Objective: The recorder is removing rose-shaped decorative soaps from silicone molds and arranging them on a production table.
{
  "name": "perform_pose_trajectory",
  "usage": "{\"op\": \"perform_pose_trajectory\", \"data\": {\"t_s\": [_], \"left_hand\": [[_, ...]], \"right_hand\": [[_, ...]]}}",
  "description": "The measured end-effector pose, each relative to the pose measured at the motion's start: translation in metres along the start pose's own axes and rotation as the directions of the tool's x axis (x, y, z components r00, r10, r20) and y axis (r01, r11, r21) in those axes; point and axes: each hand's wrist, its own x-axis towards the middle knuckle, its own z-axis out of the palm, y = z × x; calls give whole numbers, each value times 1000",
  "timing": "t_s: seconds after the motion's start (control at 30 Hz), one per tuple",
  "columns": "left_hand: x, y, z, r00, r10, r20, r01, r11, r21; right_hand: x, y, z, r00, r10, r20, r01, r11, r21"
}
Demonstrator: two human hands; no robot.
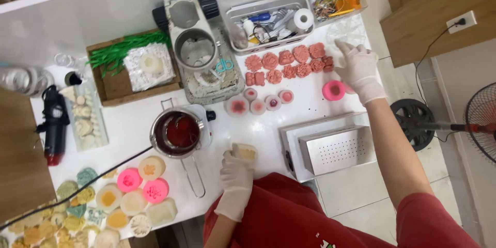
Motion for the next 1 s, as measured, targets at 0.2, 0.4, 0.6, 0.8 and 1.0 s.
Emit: {"op": "perform_pose_trajectory", "data": {"t_s": [0.2, 0.4, 0.6, 0.8, 1.0], "left_hand": [[10, -3, -2, 998, 43, -39, -40, 997, 71], [15, -14, 8, 950, 284, -133, -293, 954, -60], [-32, -4, -43, 938, 325, -124, -344, 918, -199], [-80, -33, -91, 879, 474, -44, -350, 581, -734], [-92, -89, -152, 762, 624, -170, -228, 13, -974]], "right_hand": [[-100, -31, -57, 934, 82, -348, 47, 937, 347], [-179, -90, -80, 896, 367, -251, -102, 718, 688], [-198, -91, -84, 904, 347, -251, -8, 601, 799], [-200, -114, -101, 909, 337, -246, 144, 300, 943], [-190, -134, -118, 909, 299, -290, 101, 517, 850]]}}
